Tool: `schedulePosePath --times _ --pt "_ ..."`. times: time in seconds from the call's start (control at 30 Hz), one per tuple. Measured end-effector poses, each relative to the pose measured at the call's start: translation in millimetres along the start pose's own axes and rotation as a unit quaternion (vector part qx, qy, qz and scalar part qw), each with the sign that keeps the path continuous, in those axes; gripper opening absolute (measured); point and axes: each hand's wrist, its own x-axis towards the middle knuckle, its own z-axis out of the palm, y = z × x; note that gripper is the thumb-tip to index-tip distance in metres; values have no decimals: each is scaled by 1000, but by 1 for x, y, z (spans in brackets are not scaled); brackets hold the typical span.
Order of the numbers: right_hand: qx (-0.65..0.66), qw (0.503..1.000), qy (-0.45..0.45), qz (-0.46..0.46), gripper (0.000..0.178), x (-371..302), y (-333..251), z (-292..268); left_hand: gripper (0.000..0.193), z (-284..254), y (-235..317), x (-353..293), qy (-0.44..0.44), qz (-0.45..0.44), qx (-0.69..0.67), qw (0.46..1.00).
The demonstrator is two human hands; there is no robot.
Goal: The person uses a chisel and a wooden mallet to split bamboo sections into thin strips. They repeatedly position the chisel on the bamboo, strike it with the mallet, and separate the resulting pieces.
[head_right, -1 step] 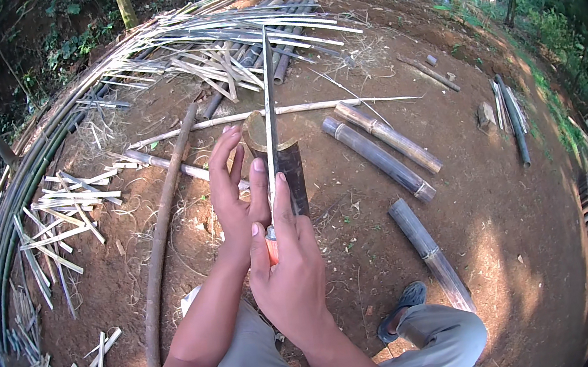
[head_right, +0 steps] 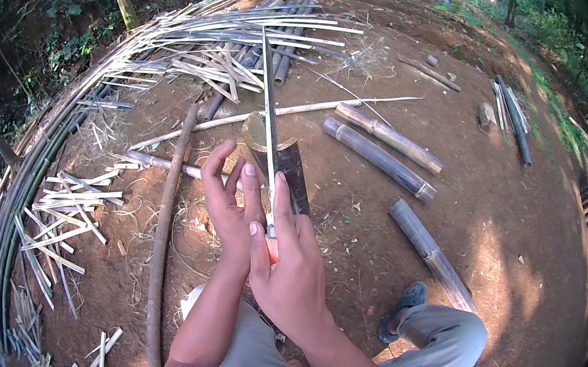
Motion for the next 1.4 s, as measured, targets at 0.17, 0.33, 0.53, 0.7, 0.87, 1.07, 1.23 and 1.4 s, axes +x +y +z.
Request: schedulePosePath --times 0.17,0.33,0.53,0.7,0.87,1.07,1.23,1.4 --pt "19 1000 8 0 59 9 -2 1 44 -45 38 -35 -156 -410 -187 879" --pt "76 995 24 62 59 13 3 9 62 -50 46 -75 -217 -352 -121 902" --pt "151 984 -22 88 56 24 9 -3 39 -43 30 -93 -186 -309 -237 902" --pt "9 998 55 -23 48 77 66 -10 32 -47 53 -64 -218 -379 -218 872" --pt "100 989 -103 -34 40 125 112 13 29 -51 35 -62 -226 -346 -208 887" --pt "66 995 -76 13 25 123 100 7 29 -61 33 -50 -216 -337 -237 885" --pt "66 996 -55 20 24 117 106 -6 34 -63 39 -44 -231 -345 -189 890" --pt "31 998 -44 40 23 114 94 -15 38 -58 39 -51 -232 -304 -101 919"
